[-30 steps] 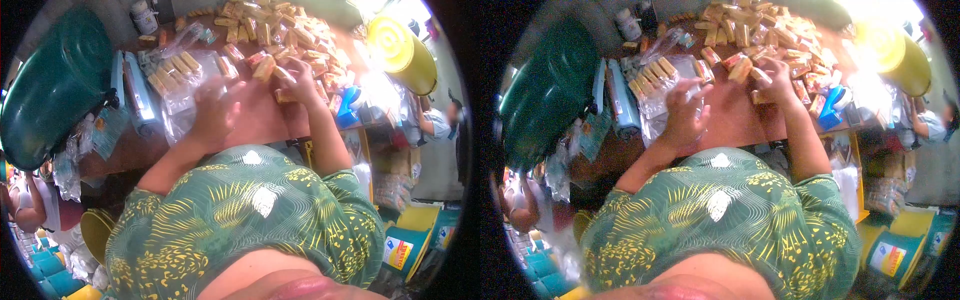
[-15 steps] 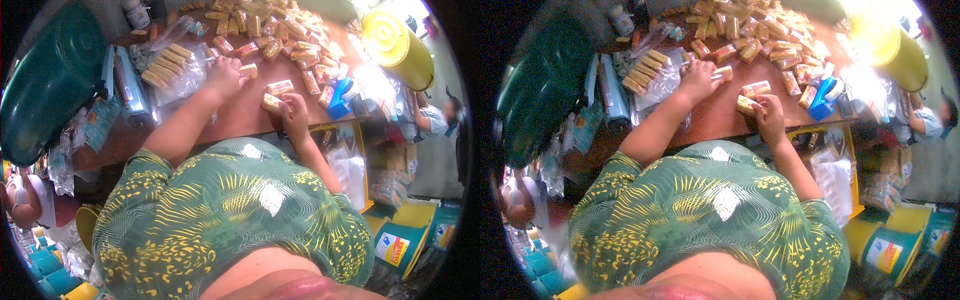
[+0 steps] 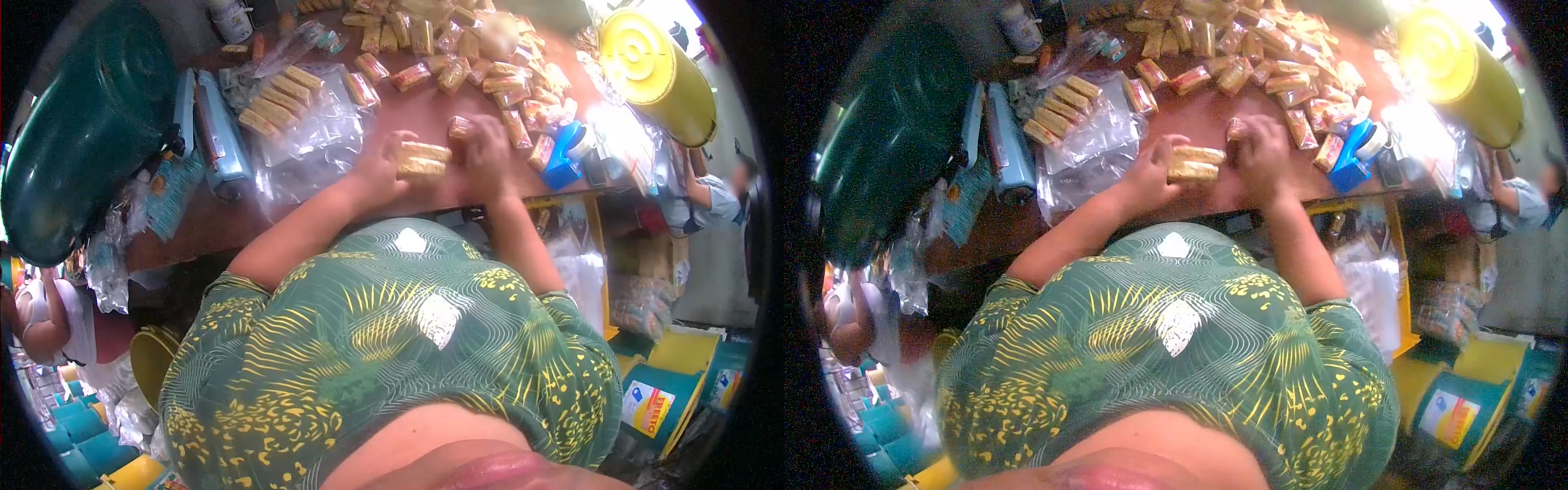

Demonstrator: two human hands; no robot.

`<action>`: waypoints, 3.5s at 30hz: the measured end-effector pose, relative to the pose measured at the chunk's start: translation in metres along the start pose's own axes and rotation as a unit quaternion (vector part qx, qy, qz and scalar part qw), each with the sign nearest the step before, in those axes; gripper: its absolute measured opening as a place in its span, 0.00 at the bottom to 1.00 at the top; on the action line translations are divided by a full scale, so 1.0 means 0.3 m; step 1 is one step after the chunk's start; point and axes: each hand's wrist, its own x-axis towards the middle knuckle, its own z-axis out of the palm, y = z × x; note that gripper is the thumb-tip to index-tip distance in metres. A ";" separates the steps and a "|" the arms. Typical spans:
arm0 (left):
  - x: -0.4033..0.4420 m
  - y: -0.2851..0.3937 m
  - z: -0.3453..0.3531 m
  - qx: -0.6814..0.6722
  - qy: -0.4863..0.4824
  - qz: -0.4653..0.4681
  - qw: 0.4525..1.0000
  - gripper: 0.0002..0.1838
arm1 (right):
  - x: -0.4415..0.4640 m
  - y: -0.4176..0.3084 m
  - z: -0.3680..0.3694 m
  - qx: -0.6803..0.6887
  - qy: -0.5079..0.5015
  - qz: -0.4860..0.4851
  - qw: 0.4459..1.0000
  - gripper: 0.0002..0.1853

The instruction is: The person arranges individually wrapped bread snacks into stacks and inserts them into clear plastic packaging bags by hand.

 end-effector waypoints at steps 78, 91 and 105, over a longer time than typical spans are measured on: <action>0.031 -0.033 -0.003 0.085 0.006 0.061 0.995 0.68 | -0.115 -0.104 -0.112 0.145 -0.266 -0.079 0.950 0.14; 0.053 -0.059 -0.026 0.051 -0.070 0.063 0.994 0.56 | 0.106 0.189 0.132 0.289 -0.202 0.214 0.911 0.12; 0.070 -0.090 -0.010 -0.023 -0.027 0.083 0.996 0.68 | -0.039 -0.081 0.039 0.122 -0.278 -0.009 0.953 0.47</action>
